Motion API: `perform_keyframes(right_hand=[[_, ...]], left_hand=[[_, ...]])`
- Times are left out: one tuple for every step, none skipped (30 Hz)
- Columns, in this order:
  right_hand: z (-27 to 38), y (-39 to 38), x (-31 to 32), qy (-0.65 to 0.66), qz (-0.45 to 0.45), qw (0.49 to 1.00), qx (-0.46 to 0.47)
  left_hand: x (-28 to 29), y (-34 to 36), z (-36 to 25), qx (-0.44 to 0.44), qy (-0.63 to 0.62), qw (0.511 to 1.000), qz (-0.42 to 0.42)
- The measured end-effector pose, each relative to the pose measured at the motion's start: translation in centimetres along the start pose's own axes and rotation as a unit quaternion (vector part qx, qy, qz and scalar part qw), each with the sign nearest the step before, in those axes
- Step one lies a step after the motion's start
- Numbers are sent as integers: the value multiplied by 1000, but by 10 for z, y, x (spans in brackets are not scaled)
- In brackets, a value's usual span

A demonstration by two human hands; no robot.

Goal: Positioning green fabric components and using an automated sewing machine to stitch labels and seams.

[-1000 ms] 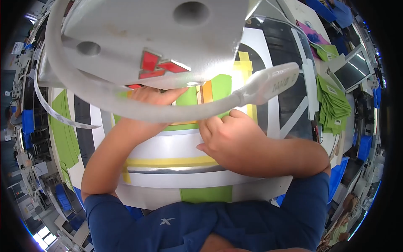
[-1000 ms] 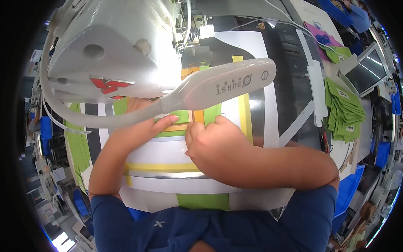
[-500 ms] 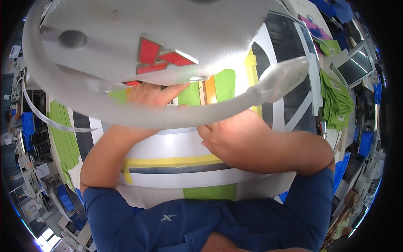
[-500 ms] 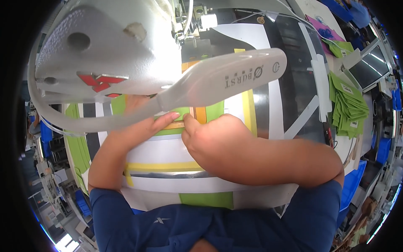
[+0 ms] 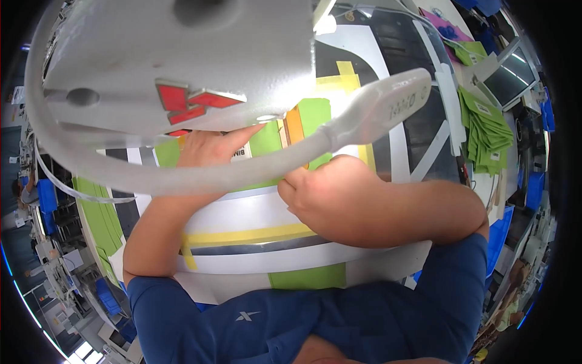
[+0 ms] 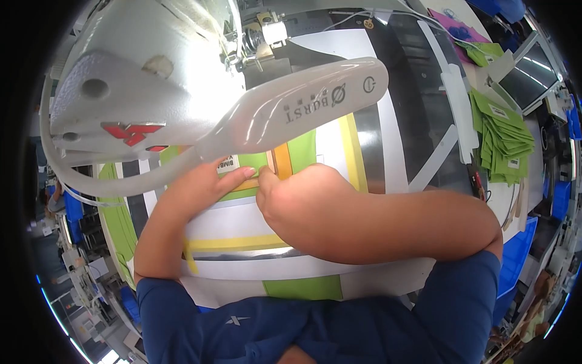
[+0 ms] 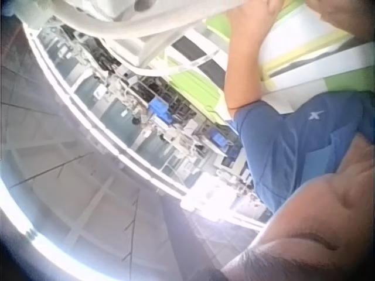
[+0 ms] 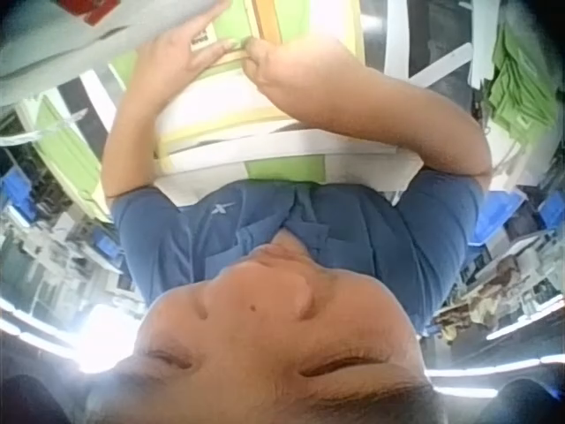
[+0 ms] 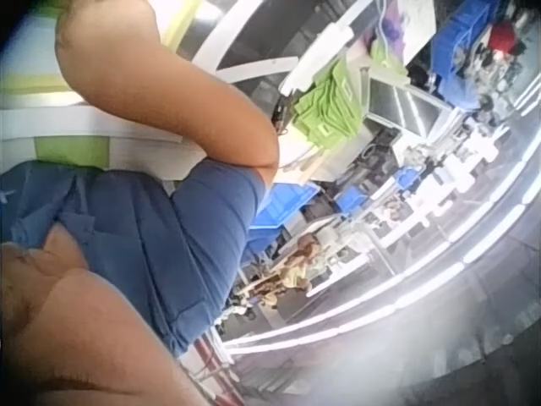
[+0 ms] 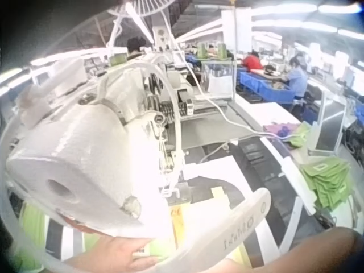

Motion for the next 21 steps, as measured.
perform_keyframes(right_hand=[[-2,-1,4,20,-36,999,-20],[-6,-3,8,40,-70,996,-41],[-7,-3,9,41,-69,996,-42],[-5,-3,5,42,-16,999,-23],[-2,-3,-1,43,36,998,-5],[-3,-2,0,44,35,998,-7],[-3,0,-2,50,51,997,-1],[-2,1,-5,56,68,996,7],[-1,1,-6,57,68,996,5],[-1,2,-7,65,59,996,-10],[-3,2,-7,72,50,996,-27],[-4,1,-7,72,49,996,-30],[-4,1,-5,68,33,997,-25],[-3,1,-3,66,17,998,-19],[-2,1,-3,67,15,997,-20],[-4,2,-4,91,11,995,-43],[-8,1,-5,114,8,991,-65],[-9,2,-6,115,6,991,-68],[-9,2,-8,114,9,991,-70],[-9,2,-9,114,12,991,-72],[-10,2,-10,115,9,990,-76]], left_hand=[[0,1,1,-1,0,1000,1],[3,4,-1,1,-16,1000,-1],[4,7,-2,3,-31,999,-3],[3,7,-3,1,-32,999,-2],[1,6,-1,13,-46,999,5],[0,6,1,24,-61,998,13],[-1,6,2,21,-60,998,15],[-1,5,3,11,-55,998,6],[-1,4,2,1,-50,999,-2],[0,4,1,0,-50,999,0],[0,6,2,20,-66,998,15],[-1,7,4,40,-82,995,30],[-3,7,4,37,-81,996,31],[-2,6,5,45,-88,995,8],[-1,4,7,53,-95,994,-16],[-2,3,8,51,-94,994,-14],[-5,3,11,69,-91,993,7],[-9,2,15,85,-88,992,28],[-10,3,16,83,-86,992,29],[-12,3,20,94,-90,991,38],[-15,3,25,104,-93,989,46]])
Point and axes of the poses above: each hand's wrist, its own y-axis towards the middle knuckle, its own x-axis out of the back of the hand, z = x × y, the point moved 8 cm from there along y, towards the middle knuckle, and after that the axes turned 4 degrees about -z, right-handed, at the moved point
